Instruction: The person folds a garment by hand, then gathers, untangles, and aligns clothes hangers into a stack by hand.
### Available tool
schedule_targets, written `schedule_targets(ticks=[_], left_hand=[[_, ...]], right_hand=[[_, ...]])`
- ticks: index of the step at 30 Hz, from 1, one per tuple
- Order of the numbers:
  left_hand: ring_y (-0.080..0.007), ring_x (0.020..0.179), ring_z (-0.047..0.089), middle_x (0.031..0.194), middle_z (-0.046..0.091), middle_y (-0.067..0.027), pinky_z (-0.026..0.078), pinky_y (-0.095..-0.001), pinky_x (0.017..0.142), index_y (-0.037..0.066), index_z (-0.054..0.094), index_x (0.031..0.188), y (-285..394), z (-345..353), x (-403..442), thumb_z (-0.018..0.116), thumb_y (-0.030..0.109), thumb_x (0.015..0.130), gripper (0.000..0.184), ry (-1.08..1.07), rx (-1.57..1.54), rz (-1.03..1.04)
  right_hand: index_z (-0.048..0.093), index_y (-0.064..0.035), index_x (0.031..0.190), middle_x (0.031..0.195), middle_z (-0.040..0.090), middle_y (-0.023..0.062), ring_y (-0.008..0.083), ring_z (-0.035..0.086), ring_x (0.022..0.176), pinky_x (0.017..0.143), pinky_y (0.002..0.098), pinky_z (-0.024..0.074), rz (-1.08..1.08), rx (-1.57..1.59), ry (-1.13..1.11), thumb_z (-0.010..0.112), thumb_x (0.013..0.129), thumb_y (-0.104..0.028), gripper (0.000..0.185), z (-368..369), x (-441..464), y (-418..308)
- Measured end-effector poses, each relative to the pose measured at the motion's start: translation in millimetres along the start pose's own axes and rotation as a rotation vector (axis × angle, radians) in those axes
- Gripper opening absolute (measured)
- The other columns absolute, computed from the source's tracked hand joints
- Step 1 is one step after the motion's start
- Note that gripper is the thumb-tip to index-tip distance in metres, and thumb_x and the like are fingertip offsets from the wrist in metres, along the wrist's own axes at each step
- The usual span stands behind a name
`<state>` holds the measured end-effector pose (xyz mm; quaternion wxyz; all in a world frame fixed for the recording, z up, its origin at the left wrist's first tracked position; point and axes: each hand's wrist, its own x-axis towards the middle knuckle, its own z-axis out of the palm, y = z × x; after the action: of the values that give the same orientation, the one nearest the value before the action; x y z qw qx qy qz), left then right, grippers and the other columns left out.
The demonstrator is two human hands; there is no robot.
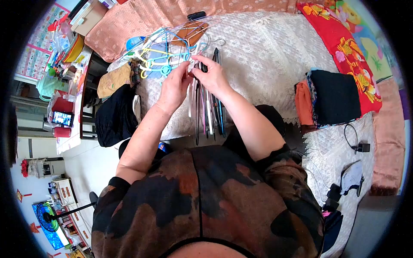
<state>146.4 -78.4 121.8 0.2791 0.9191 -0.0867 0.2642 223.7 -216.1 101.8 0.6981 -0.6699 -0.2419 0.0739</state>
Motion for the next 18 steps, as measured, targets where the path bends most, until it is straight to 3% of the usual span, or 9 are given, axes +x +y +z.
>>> schedule_targets(ticks=[2, 5, 7, 11, 13, 14, 15, 17, 18], left_hand=[[-0.0304, 0.083, 0.064, 0.093, 0.064, -0.0151, 0.052, -0.0378, 0.071, 0.008, 0.049, 0.124, -3, -1, -2, 0.065, 0.001, 0.079, 0.048, -0.062, 0.106, 0.143], [-0.0315, 0.088, 0.063, 0.098, 0.064, -0.0146, 0.052, -0.0402, 0.074, 0.007, 0.047, 0.124, -7, 1, -9, 0.065, 0.001, 0.077, 0.051, -0.027, 0.089, 0.150], [-0.0313, 0.086, 0.063, 0.098, 0.064, -0.0140, 0.053, -0.0400, 0.072, 0.007, 0.047, 0.124, -14, 1, -11, 0.066, 0.003, 0.077, 0.051, -0.010, 0.098, 0.156], [-0.0316, 0.082, 0.064, 0.095, 0.065, -0.0128, 0.053, -0.0401, 0.068, 0.007, 0.046, 0.124, -19, -2, -15, 0.068, 0.008, 0.077, 0.052, -0.002, 0.127, 0.187], [-0.0294, 0.084, 0.066, 0.093, 0.066, -0.0139, 0.054, -0.0364, 0.070, 0.005, 0.045, 0.126, -13, -4, -20, 0.073, 0.007, 0.076, 0.058, 0.010, 0.080, 0.164], [-0.0296, 0.084, 0.066, 0.094, 0.066, -0.0144, 0.054, -0.0374, 0.071, 0.004, 0.046, 0.123, -12, -4, -25, 0.075, 0.016, 0.076, 0.057, 0.019, 0.081, 0.111], [-0.0296, 0.084, 0.066, 0.094, 0.066, -0.0144, 0.054, -0.0374, 0.071, 0.004, 0.046, 0.123, -13, 0, -32, 0.075, 0.016, 0.076, 0.057, 0.021, 0.081, 0.110], [-0.0337, 0.084, 0.063, 0.095, 0.063, -0.0162, 0.051, -0.0418, 0.074, 0.004, 0.048, 0.119, -19, 15, -54, 0.073, 0.023, 0.077, 0.052, -0.131, 0.066, -0.240], [-0.0289, 0.079, 0.065, 0.090, 0.065, -0.0161, 0.052, -0.0390, 0.070, 0.001, 0.051, 0.115, -24, 25, -64, 0.075, 0.030, 0.078, 0.053, -0.142, 0.051, -0.312]], right_hand=[[0.061, -0.0025, 0.118, 0.098, 0.067, 0.0058, 0.0100, 0.060, 0.087, 0.080, 0.0248, 0.0484, -0.077, 0.037, 0.017, 0.064, 0.080, -0.006, 0.038, 3, 1, 1], [0.060, -0.0025, 0.119, 0.099, 0.067, 0.0073, 0.0102, 0.060, 0.088, 0.080, 0.0247, 0.0485, 0.061, 0.172, -0.069, 0.066, 0.080, -0.006, 0.040, 5, -2, -6], [0.060, -0.0030, 0.119, 0.098, 0.067, 0.0074, 0.0097, 0.061, 0.087, 0.078, 0.0247, 0.0492, 0.041, 0.196, -0.071, 0.068, 0.079, -0.005, 0.041, 14, -2, 3], [0.060, -0.0036, 0.121, 0.092, 0.067, 0.0045, 0.0085, 0.060, 0.079, 0.073, 0.0247, 0.0503, 0.000, 0.106, 0.067, 0.068, 0.079, -0.004, 0.043, 29, 1, 18], [0.060, -0.0037, 0.119, 0.092, 0.067, 0.0045, 0.0082, 0.061, 0.078, 0.071, 0.0238, 0.0501, 0.068, 0.270, 0.140, 0.069, 0.078, -0.003, 0.042, 31, 4, 15], [0.060, -0.0027, 0.118, 0.089, 0.066, 0.0037, 0.0077, 0.060, 0.077, 0.069, 0.0227, 0.0495, 0.103, 0.300, 0.135, 0.070, 0.078, -0.002, 0.041, 27, 3, 14], [0.060, -0.0027, 0.118, 0.089, 0.066, 0.0037, 0.0077, 0.060, 0.077, 0.069, 0.0227, 0.0495, 0.103, 0.299, 0.133, 0.070, 0.078, -0.002, 0.041, 25, 5, 12], [0.060, -0.0014, 0.118, 0.087, 0.066, 0.0037, 0.0079, 0.060, 0.075, 0.066, 0.0218, 0.0490, 0.141, 0.350, 0.111, 0.071, 0.077, -0.001, 0.042, 24, 6, 9], [0.060, -0.0014, 0.118, 0.087, 0.066, 0.0037, 0.0079, 0.060, 0.075, 0.066, 0.0218, 0.0490, 0.143, 0.352, 0.110, 0.071, 0.077, -0.001, 0.042, 24, 5, 8]])
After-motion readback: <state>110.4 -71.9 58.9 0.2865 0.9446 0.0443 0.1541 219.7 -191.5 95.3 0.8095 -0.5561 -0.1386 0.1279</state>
